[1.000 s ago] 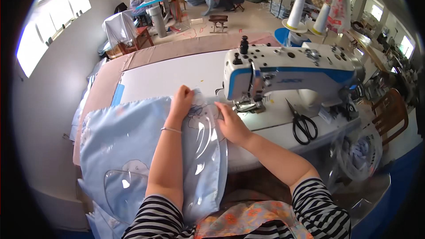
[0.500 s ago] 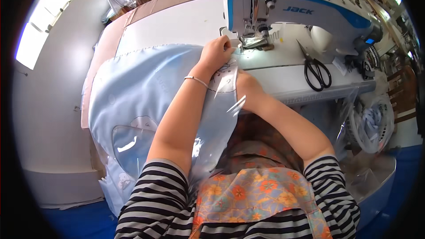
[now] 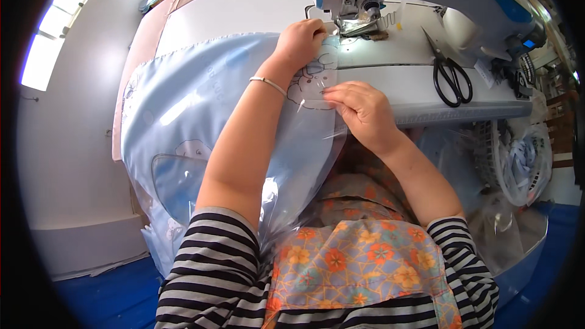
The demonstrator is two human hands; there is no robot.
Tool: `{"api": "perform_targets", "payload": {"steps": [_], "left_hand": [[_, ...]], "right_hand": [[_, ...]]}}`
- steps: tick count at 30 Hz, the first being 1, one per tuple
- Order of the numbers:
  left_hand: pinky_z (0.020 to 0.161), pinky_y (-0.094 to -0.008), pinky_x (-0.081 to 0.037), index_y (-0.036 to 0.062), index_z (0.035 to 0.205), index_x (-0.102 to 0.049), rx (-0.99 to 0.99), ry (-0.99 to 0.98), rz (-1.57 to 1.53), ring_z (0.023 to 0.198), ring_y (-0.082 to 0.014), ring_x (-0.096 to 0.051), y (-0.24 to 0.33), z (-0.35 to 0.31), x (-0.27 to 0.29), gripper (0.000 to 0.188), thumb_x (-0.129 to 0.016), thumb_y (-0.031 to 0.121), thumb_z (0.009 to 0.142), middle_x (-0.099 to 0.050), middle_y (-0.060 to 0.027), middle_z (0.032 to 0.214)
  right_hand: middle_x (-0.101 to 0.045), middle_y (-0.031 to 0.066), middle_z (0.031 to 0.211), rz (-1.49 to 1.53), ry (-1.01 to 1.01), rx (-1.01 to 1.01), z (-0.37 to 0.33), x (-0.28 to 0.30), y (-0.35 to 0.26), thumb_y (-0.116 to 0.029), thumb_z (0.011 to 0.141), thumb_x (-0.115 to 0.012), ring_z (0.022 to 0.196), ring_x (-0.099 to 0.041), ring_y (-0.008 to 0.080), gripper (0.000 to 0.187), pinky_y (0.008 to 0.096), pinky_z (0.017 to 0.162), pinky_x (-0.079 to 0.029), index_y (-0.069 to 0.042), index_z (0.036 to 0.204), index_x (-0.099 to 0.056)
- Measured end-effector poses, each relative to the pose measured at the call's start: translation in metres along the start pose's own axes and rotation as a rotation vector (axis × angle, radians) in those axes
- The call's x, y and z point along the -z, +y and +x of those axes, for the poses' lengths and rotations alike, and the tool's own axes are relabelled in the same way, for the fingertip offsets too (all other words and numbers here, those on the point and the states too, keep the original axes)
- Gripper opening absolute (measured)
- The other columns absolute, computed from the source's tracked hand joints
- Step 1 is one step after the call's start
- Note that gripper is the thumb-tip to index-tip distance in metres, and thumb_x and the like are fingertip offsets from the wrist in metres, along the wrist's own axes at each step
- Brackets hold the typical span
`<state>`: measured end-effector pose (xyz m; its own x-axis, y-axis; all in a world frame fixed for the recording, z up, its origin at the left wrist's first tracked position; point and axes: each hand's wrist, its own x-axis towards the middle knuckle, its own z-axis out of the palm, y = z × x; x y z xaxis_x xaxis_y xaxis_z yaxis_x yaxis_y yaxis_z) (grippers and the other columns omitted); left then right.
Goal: Sewing plastic and fabric components together using an industrial sewing machine to create covers.
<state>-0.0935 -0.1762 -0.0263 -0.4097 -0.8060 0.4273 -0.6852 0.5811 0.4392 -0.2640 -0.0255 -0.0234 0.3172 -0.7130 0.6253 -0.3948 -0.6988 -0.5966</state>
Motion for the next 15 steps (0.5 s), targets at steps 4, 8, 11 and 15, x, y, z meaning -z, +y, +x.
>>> {"api": "perform_targets", "payload": {"steps": [4, 8, 11, 15], "left_hand": [[0.074, -0.0408, -0.050, 0.0053, 0.089, -0.064, 0.004, -0.079, -0.015, 0.081, -0.0336, -0.062, 0.002, 0.003, 0.004, 0.014, -0.063, 0.019, 0.084, -0.067, -0.0138, 0.085], [0.076, -0.0420, -0.050, 0.0094, 0.087, -0.067, 0.031, -0.043, 0.030, 0.087, -0.0310, -0.063, 0.008, -0.001, -0.001, 0.016, -0.059, 0.023, 0.086, -0.068, -0.0098, 0.087], [0.076, -0.0411, -0.050, 0.0097, 0.089, -0.066, 0.033, -0.051, 0.092, 0.088, -0.0301, -0.063, 0.013, 0.000, -0.004, 0.017, -0.060, 0.025, 0.086, -0.068, -0.0096, 0.088], [0.079, -0.0413, -0.049, 0.0078, 0.090, -0.063, -0.073, 0.083, 0.251, 0.088, -0.0303, -0.062, 0.010, 0.000, -0.012, 0.014, -0.060, 0.022, 0.087, -0.066, -0.0087, 0.089]], "right_hand": [[-0.070, 0.0115, 0.098, 0.021, 0.008, -0.071, -0.007, -0.008, -0.006, -0.002, 0.080, -0.068, 0.093, -0.066, 0.0296, 0.013, 0.0369, 0.082, -0.053, -0.002, 0.094, -0.069], [-0.070, 0.0120, 0.100, -0.068, -0.021, -0.017, -0.016, -0.014, -0.002, -0.004, 0.080, -0.069, 0.096, -0.066, 0.0289, 0.014, 0.0371, 0.082, -0.053, -0.002, 0.093, -0.069], [-0.069, 0.0117, 0.103, -0.109, -0.005, -0.003, -0.017, -0.014, -0.004, -0.004, 0.079, -0.069, 0.097, -0.065, 0.0287, 0.014, 0.0373, 0.083, -0.053, -0.002, 0.093, -0.070], [-0.069, 0.0119, 0.104, -0.102, -0.019, -0.002, -0.015, -0.015, -0.006, -0.003, 0.079, -0.069, 0.098, -0.065, 0.0295, 0.016, 0.0378, 0.085, -0.053, -0.002, 0.094, -0.070]]}}
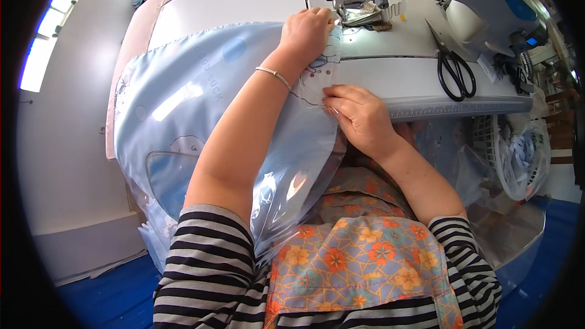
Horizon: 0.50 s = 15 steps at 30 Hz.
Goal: Sewing plastic and fabric components together using an industrial sewing machine to create covers.
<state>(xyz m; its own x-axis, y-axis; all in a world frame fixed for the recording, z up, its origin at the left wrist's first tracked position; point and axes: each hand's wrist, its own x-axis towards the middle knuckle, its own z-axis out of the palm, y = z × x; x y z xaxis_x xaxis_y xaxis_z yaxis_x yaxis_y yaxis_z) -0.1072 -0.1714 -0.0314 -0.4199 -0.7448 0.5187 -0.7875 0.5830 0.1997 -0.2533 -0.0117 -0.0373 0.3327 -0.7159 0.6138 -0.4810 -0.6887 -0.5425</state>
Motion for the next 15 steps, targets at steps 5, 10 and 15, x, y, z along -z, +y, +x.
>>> {"api": "perform_targets", "payload": {"steps": [5, 10, 15], "left_hand": [[0.083, -0.0403, -0.049, 0.0084, 0.093, -0.064, -0.191, 0.020, 0.123, 0.094, -0.0293, -0.061, 0.006, 0.000, 0.007, 0.011, -0.059, 0.016, 0.086, -0.063, -0.0064, 0.094], [0.090, -0.0378, -0.049, 0.0054, 0.105, -0.065, -0.167, -0.199, 0.126, 0.102, -0.0273, -0.060, 0.026, -0.025, 0.026, 0.020, -0.059, 0.011, 0.087, -0.065, -0.0083, 0.109], [0.086, -0.0355, -0.050, 0.0031, 0.099, -0.064, -0.284, 0.043, 0.066, 0.100, -0.0247, -0.061, 0.021, -0.034, 0.021, 0.021, -0.060, 0.013, 0.081, -0.066, -0.0094, 0.110]], "right_hand": [[-0.067, 0.0120, 0.109, -0.040, -0.049, 0.041, -0.004, 0.002, 0.003, -0.003, 0.077, -0.068, 0.103, -0.062, 0.0305, 0.022, 0.0389, 0.090, -0.050, -0.001, 0.099, -0.069], [-0.064, 0.0093, 0.116, -0.118, -0.160, 0.061, -0.005, 0.016, -0.005, -0.001, 0.072, -0.065, 0.112, -0.057, 0.0287, 0.034, 0.0406, 0.096, -0.046, -0.002, 0.106, -0.067], [-0.065, 0.0074, 0.116, -0.193, -0.064, 0.135, -0.008, 0.006, 0.005, 0.001, 0.071, -0.063, 0.110, -0.058, 0.0270, 0.035, 0.0408, 0.094, -0.047, -0.003, 0.106, -0.068]]}}
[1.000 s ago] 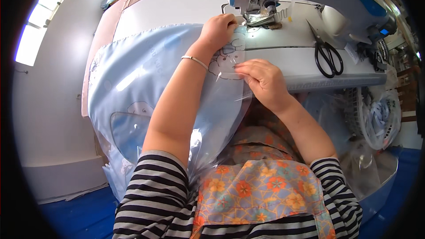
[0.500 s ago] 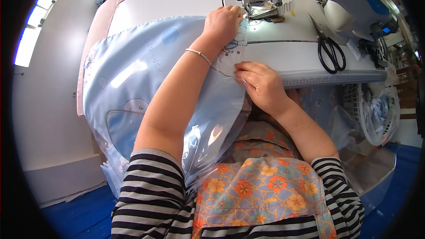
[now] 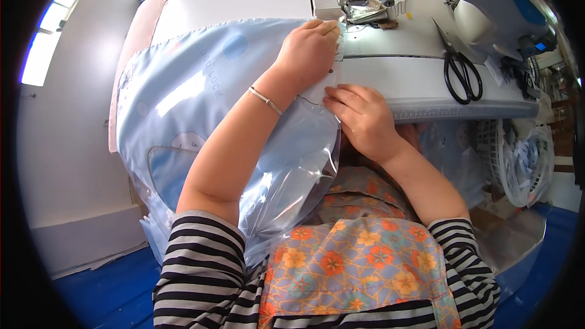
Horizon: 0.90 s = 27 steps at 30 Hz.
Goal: Sewing plastic and fabric components together using an industrial sewing machine to create covers.
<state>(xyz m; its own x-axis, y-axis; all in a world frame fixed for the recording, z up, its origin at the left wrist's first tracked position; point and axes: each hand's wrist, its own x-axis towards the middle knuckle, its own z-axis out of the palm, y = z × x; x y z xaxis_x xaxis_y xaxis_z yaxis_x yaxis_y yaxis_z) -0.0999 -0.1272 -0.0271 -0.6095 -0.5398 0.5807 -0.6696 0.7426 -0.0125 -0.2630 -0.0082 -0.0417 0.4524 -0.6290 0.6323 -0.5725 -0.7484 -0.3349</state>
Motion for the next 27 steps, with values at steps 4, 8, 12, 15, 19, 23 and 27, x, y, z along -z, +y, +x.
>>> {"api": "perform_targets", "payload": {"steps": [4, 8, 12, 15, 19, 23, 27], "left_hand": [[0.085, -0.0363, -0.048, 0.0057, 0.105, -0.065, 0.072, -0.025, -0.033, 0.102, -0.0221, -0.059, 0.001, 0.000, -0.002, 0.025, -0.058, 0.011, 0.082, -0.065, -0.0055, 0.114], [0.084, -0.0375, -0.047, 0.0077, 0.104, -0.065, 0.148, 0.027, 0.001, 0.102, -0.0209, -0.059, 0.021, 0.007, -0.009, 0.025, -0.057, 0.010, 0.081, -0.066, -0.0024, 0.113], [0.083, -0.0376, -0.047, 0.0087, 0.103, -0.065, 0.201, 0.019, 0.012, 0.103, -0.0197, -0.058, 0.030, 0.010, -0.011, 0.024, -0.058, 0.012, 0.080, -0.066, -0.0021, 0.112], [0.083, -0.0378, -0.047, 0.0085, 0.102, -0.065, 0.228, 0.037, 0.017, 0.103, -0.0201, -0.059, 0.032, 0.012, -0.014, 0.023, -0.058, 0.013, 0.080, -0.066, -0.0028, 0.112], [0.091, -0.0396, -0.048, 0.0062, 0.106, -0.066, 0.300, -0.011, 0.001, 0.108, -0.0263, -0.060, 0.035, 0.014, -0.015, 0.025, -0.058, 0.012, 0.084, -0.067, -0.0063, 0.114], [0.081, -0.0392, -0.050, 0.0071, 0.085, -0.063, 0.268, 0.091, 0.039, 0.096, -0.0247, -0.062, 0.030, 0.018, -0.024, 0.010, -0.059, 0.010, 0.076, -0.067, -0.0058, 0.096], [0.087, -0.0391, -0.049, 0.0060, 0.090, -0.064, 0.344, 0.001, 0.000, 0.102, -0.0271, -0.061, 0.026, 0.022, -0.020, 0.013, -0.056, 0.007, 0.078, -0.066, -0.0077, 0.101]], "right_hand": [[-0.068, 0.0084, 0.107, 0.032, 0.047, 0.046, 0.005, 0.003, 0.011, 0.001, 0.073, -0.063, 0.100, -0.064, 0.0273, 0.029, 0.0393, 0.084, -0.053, -0.004, 0.100, -0.068], [-0.069, 0.0105, 0.100, 0.095, -0.009, 0.048, 0.002, 0.024, 0.022, 0.002, 0.075, -0.061, 0.093, -0.067, 0.0282, 0.023, 0.0375, 0.077, -0.055, -0.003, 0.097, -0.067], [-0.070, 0.0113, 0.101, 0.141, -0.054, 0.041, 0.000, 0.037, 0.030, 0.004, 0.075, -0.059, 0.094, -0.067, 0.0290, 0.024, 0.0381, 0.079, -0.055, -0.003, 0.096, -0.067], [-0.070, 0.0124, 0.100, 0.173, -0.086, 0.030, 0.002, 0.042, 0.036, 0.004, 0.074, -0.058, 0.094, -0.067, 0.0298, 0.024, 0.0384, 0.080, -0.055, -0.002, 0.096, -0.067], [-0.069, 0.0136, 0.100, 0.197, -0.134, 0.001, 0.006, 0.049, 0.042, 0.004, 0.073, -0.058, 0.094, -0.066, 0.0311, 0.025, 0.0386, 0.082, -0.054, -0.002, 0.096, -0.068], [-0.069, 0.0134, 0.100, 0.180, -0.153, 0.004, 0.007, 0.050, 0.049, 0.005, 0.073, -0.059, 0.094, -0.066, 0.0314, 0.026, 0.0388, 0.083, -0.053, -0.001, 0.097, -0.068], [-0.069, 0.0132, 0.103, 0.191, -0.159, -0.040, 0.007, 0.046, 0.052, 0.005, 0.075, -0.060, 0.098, -0.065, 0.0304, 0.023, 0.0391, 0.085, -0.053, 0.000, 0.095, -0.068]]}}
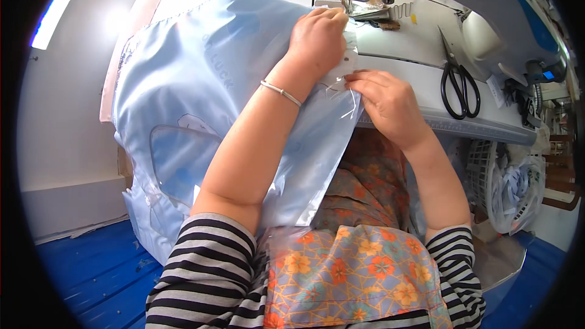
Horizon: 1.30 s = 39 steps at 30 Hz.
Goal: Sewing plastic and fabric components together using an industrial sewing machine to create covers.
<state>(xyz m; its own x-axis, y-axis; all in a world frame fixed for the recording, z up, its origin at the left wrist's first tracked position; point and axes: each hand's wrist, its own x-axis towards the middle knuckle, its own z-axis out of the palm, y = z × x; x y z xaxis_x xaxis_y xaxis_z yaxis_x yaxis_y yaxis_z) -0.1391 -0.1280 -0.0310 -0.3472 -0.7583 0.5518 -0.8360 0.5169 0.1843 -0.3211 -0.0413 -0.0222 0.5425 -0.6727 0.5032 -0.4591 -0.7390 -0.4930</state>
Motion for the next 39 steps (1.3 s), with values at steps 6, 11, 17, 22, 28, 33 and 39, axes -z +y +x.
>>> {"api": "perform_targets", "payload": {"steps": [6, 11, 17, 22, 28, 33, 39], "left_hand": [[0.094, -0.0379, -0.048, 0.0054, 0.100, -0.067, 0.063, -0.047, -0.072, 0.109, -0.0288, -0.060, -0.006, -0.001, 0.001, 0.023, -0.054, 0.005, 0.081, -0.066, -0.0091, 0.114], [0.093, -0.0377, -0.049, 0.0040, 0.100, -0.067, 0.047, -0.030, -0.159, 0.107, -0.0302, -0.061, -0.011, -0.001, 0.002, 0.022, -0.055, 0.007, 0.082, -0.067, -0.0100, 0.113], [0.106, -0.0450, -0.037, 0.0035, 0.113, -0.063, -0.051, -0.036, -0.044, 0.125, -0.0282, -0.050, -0.003, -0.009, 0.002, 0.032, -0.057, 0.022, 0.087, -0.058, -0.0132, 0.128], [0.109, -0.0485, -0.032, 0.0007, 0.125, -0.055, -0.303, -0.223, 0.092, 0.130, -0.0258, -0.046, -0.014, -0.017, 0.023, 0.045, -0.058, 0.028, 0.088, -0.053, -0.0140, 0.133], [0.109, -0.0492, -0.031, -0.0002, 0.126, -0.055, -0.236, -0.238, 0.052, 0.129, -0.0285, -0.046, 0.011, -0.031, 0.033, 0.048, -0.056, 0.030, 0.089, -0.052, -0.0171, 0.134], [0.109, -0.0489, -0.031, -0.0011, 0.127, -0.053, -0.305, -0.327, 0.143, 0.130, -0.0302, -0.045, 0.003, -0.021, 0.041, 0.052, -0.056, 0.033, 0.089, -0.050, -0.0197, 0.136], [0.103, -0.0439, -0.037, -0.0085, 0.120, -0.056, -0.309, -0.241, 0.110, 0.125, -0.0306, -0.049, 0.008, -0.029, 0.035, 0.052, -0.057, 0.031, 0.087, -0.052, -0.0215, 0.133]], "right_hand": [[-0.063, 0.0152, 0.110, -0.047, 0.257, -0.246, -0.018, -0.008, -0.018, -0.001, 0.071, -0.070, 0.101, -0.061, 0.0337, 0.037, 0.0391, 0.087, -0.051, -0.003, 0.107, -0.063], [-0.059, 0.0133, 0.115, -0.074, 0.061, 0.097, -0.031, -0.014, -0.044, -0.003, 0.067, -0.071, 0.101, -0.060, 0.0306, 0.044, 0.0400, 0.089, -0.050, -0.008, 0.110, -0.063], [-0.066, 0.0095, 0.098, 0.063, 0.030, 0.221, -0.038, -0.030, -0.058, -0.006, 0.067, -0.067, 0.091, -0.064, 0.0277, 0.026, 0.0403, 0.084, -0.053, -0.007, 0.093, -0.068], [-0.069, 0.0138, 0.088, 0.435, -0.028, -0.076, -0.028, 0.001, -0.062, 0.006, 0.068, -0.062, 0.083, -0.067, 0.0314, 0.023, 0.0381, 0.078, -0.054, 0.000, 0.088, -0.069], [-0.069, 0.0150, 0.090, 0.379, -0.020, -0.132, -0.027, 0.001, -0.053, 0.007, 0.068, -0.059, 0.086, -0.067, 0.0317, 0.023, 0.0371, 0.079, -0.054, 0.000, 0.088, -0.069], [-0.069, 0.0152, 0.093, 0.381, -0.022, -0.165, -0.016, -0.003, -0.039, 0.007, 0.068, -0.058, 0.091, -0.066, 0.0318, 0.025, 0.0380, 0.084, -0.053, 0.000, 0.090, -0.069], [-0.069, 0.0140, 0.098, 0.185, 0.032, 0.008, -0.021, -0.010, -0.027, 0.006, 0.066, -0.061, 0.096, -0.065, 0.0319, 0.029, 0.0404, 0.090, -0.052, -0.001, 0.093, -0.069]]}}
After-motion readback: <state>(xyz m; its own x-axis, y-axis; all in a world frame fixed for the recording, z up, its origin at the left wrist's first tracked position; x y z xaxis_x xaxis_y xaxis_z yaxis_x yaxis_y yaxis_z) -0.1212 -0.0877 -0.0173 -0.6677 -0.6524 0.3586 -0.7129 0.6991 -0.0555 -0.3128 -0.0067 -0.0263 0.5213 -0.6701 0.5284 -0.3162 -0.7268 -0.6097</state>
